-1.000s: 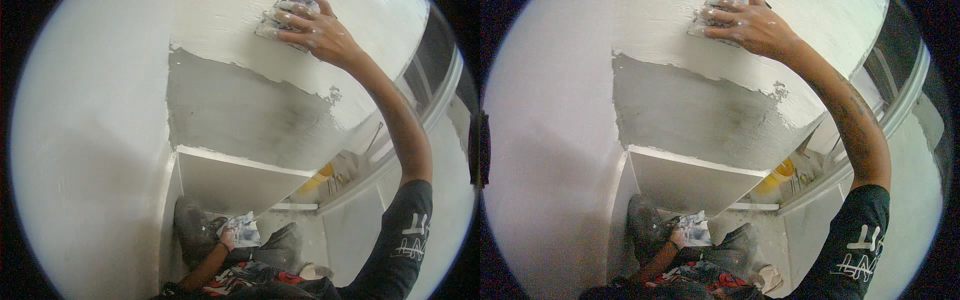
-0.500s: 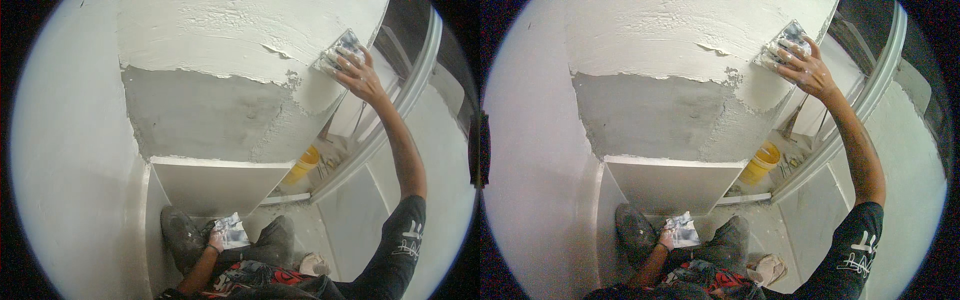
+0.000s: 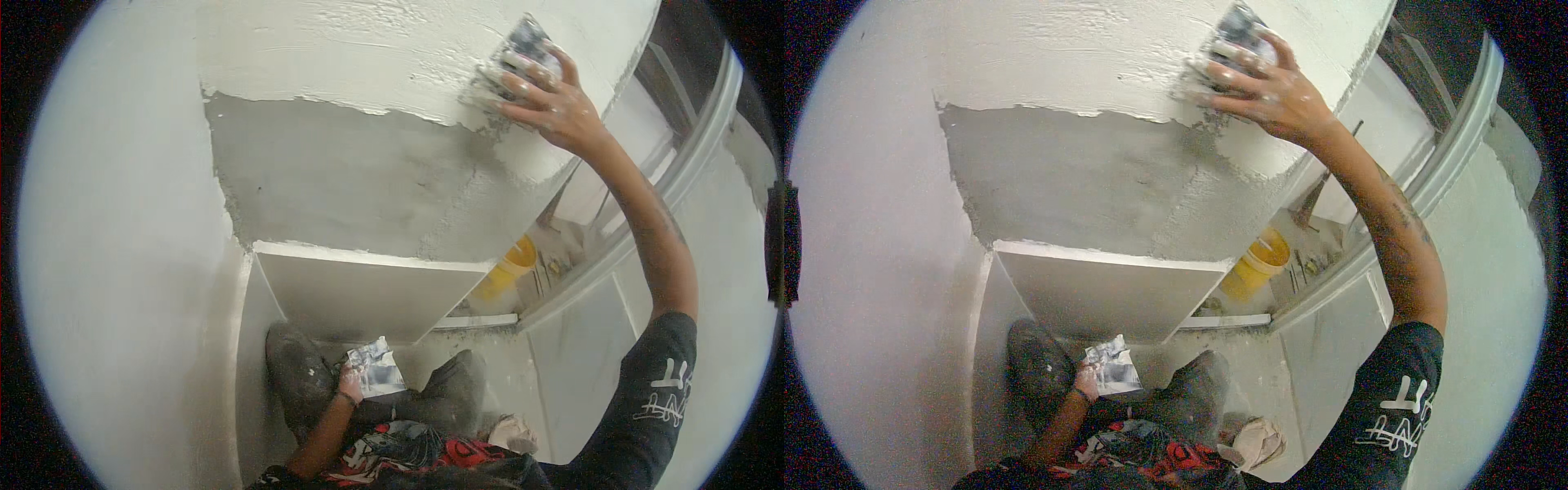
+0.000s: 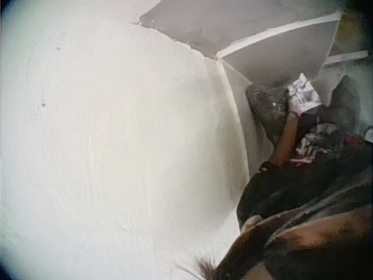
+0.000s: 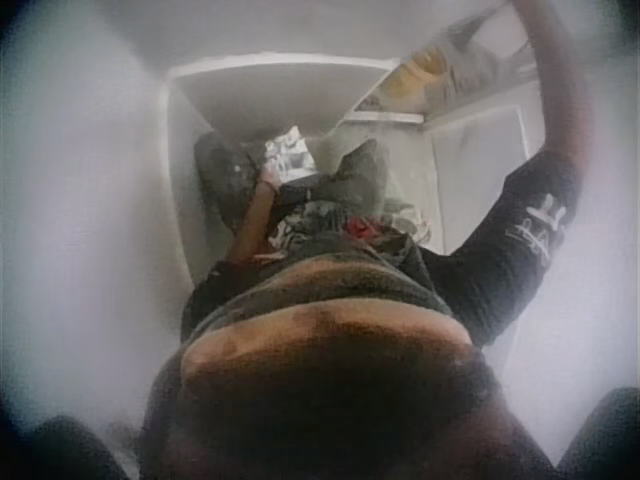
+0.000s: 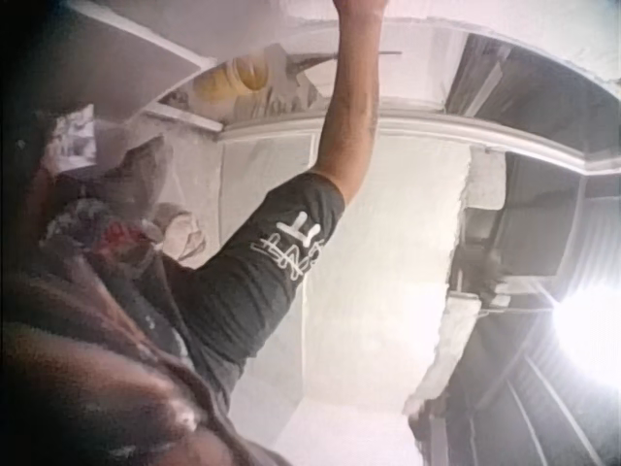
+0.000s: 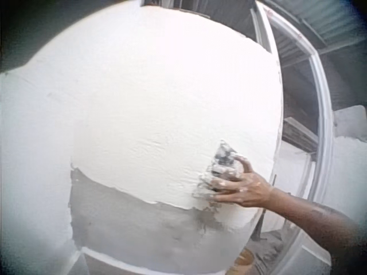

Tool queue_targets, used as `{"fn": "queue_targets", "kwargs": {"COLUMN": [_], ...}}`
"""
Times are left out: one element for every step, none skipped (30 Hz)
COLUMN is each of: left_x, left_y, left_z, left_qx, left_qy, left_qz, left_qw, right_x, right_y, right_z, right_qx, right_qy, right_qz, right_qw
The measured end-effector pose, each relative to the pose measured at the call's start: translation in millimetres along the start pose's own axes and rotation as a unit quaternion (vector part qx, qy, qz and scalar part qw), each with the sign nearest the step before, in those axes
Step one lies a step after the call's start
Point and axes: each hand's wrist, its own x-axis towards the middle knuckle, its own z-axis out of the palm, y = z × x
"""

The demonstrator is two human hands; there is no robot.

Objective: Applying joint compound or plaster to a bathroom wall using a trowel and spatula.

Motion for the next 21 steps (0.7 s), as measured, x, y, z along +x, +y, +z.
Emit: {"fn": "queue_targets", "kwargs": {"left_x": [-2,14,21,15,10,8,8,10,7,4,-1,-11,-13,-5,12,15,9,7,6,10,13], "left_y": [0,22,32,23,15,7,1,-4,-11,-19,-25,-31,-33,-19,9,25,22,17,17,24,27], "left_z": [2,-14,-27,-24,-12,2,13,25,37,55,62,64,63,47,6,-24,-22,-9,-3,-4,-6], "left_qx": [0.001,-0.447,-0.784,-0.782,-0.544,-0.236,-0.236,-0.272,-0.303,-0.538,-0.538,-0.620,-0.698,-0.704,-0.412,-0.051,-0.048,-0.507,-0.847,-0.736,-0.737], "left_qy": [-0.004,0.017,0.031,0.040,0.050,0.055,0.065,0.061,0.058,0.133,0.139,0.127,0.110,0.105,-0.020,-0.128,-0.119,-0.045,0.047,0.100,0.102], "left_qz": [0.000,-0.138,-0.259,-0.261,-0.164,-0.051,-0.057,-0.029,-0.008,-0.071,-0.074,-0.119,-0.154,-0.148,-0.110,-0.070,-0.095,-0.132,-0.123,-0.072,-0.073], "left_qw": [1.000,0.884,0.563,0.565,0.821,0.969,0.968,0.960,0.951,0.829,0.828,0.765,0.691,0.687,0.904,0.988,0.987,0.851,0.516,0.666,0.665], "right_x": [-13,-37,-61,-80,-91,-95,-99,-97,-76,-42,-12,22,55,79,96,123,158,184,204,212,213], "right_y": [1,5,10,11,14,14,12,10,-2,-12,-26,-38,-44,-47,-46,-47,-51,-55,-59,-58,-54], "right_z": [1,-7,-12,-8,-9,-16,-24,-35,-36,-36,-38,-33,-30,-25,-16,-11,-11,-13,-13,-12,-3], "right_qx": [-0.002,-0.017,-0.022,-0.029,-0.039,-0.041,-0.053,-0.069,-0.078,-0.067,-0.057,-0.024,0.003,-0.009,-0.022,-0.012,0.006,0.013,0.014,0.010,0.011], "right_qy": [-0.009,-0.047,-0.052,-0.066,-0.083,-0.076,-0.097,-0.121,-0.052,-0.005,0.033,0.061,0.083,0.078,0.069,0.080,0.107,0.127,0.127,0.116,0.117], "right_qz": [0.003,-0.001,0.001,0.012,0.018,0.012,0.034,0.055,0.047,0.027,0.006,-0.006,-0.020,-0.036,-0.051,-0.060,-0.069,-0.073,-0.068,-0.062,-0.064], "right_qw": [1.000,0.999,0.998,0.997,0.996,0.996,0.993,0.989,0.994,0.997,0.998,0.998,0.996,0.996,0.996,0.995,0.992,0.989,0.989,0.991,0.991]}}
